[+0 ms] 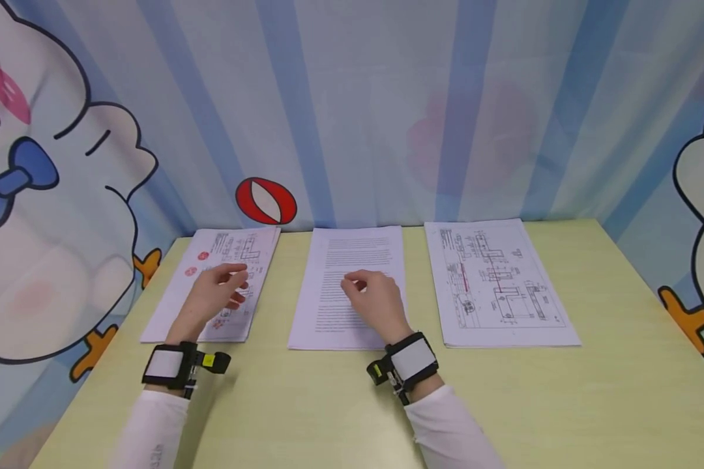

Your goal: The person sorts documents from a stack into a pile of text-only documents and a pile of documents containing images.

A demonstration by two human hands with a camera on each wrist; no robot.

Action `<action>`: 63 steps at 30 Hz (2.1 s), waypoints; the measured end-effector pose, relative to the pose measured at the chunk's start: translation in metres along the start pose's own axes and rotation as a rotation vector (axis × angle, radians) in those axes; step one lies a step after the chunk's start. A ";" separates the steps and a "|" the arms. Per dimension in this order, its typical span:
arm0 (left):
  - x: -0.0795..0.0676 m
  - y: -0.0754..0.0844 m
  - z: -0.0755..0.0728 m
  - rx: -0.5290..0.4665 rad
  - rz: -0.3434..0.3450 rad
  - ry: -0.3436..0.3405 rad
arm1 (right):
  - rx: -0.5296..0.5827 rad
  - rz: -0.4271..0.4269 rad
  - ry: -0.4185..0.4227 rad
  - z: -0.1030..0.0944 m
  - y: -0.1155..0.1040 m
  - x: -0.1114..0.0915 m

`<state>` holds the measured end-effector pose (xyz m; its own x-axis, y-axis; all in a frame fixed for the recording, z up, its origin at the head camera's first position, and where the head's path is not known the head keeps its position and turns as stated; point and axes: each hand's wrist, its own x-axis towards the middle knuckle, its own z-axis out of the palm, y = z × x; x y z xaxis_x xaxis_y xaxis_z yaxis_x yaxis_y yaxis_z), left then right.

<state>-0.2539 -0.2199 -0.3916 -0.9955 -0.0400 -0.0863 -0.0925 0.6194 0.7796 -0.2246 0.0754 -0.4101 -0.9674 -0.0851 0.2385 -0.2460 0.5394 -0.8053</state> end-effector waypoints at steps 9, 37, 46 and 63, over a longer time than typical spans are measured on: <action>0.062 -0.101 -0.026 0.245 0.014 0.219 | 0.201 0.029 -0.042 0.027 -0.019 0.004; 0.009 -0.089 -0.065 0.369 -0.289 0.017 | 0.524 0.333 -0.414 0.113 -0.038 0.020; 0.014 -0.100 -0.063 0.388 -0.263 -0.059 | 0.707 0.424 -0.448 0.123 -0.035 0.019; 0.005 -0.097 -0.054 0.395 -0.184 -0.070 | 1.068 0.550 -0.498 0.143 -0.033 0.025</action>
<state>-0.2507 -0.3226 -0.4340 -0.9581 -0.1324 -0.2538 -0.2385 0.8597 0.4518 -0.2492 -0.0649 -0.4553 -0.8177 -0.4918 -0.2993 0.4846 -0.3073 -0.8190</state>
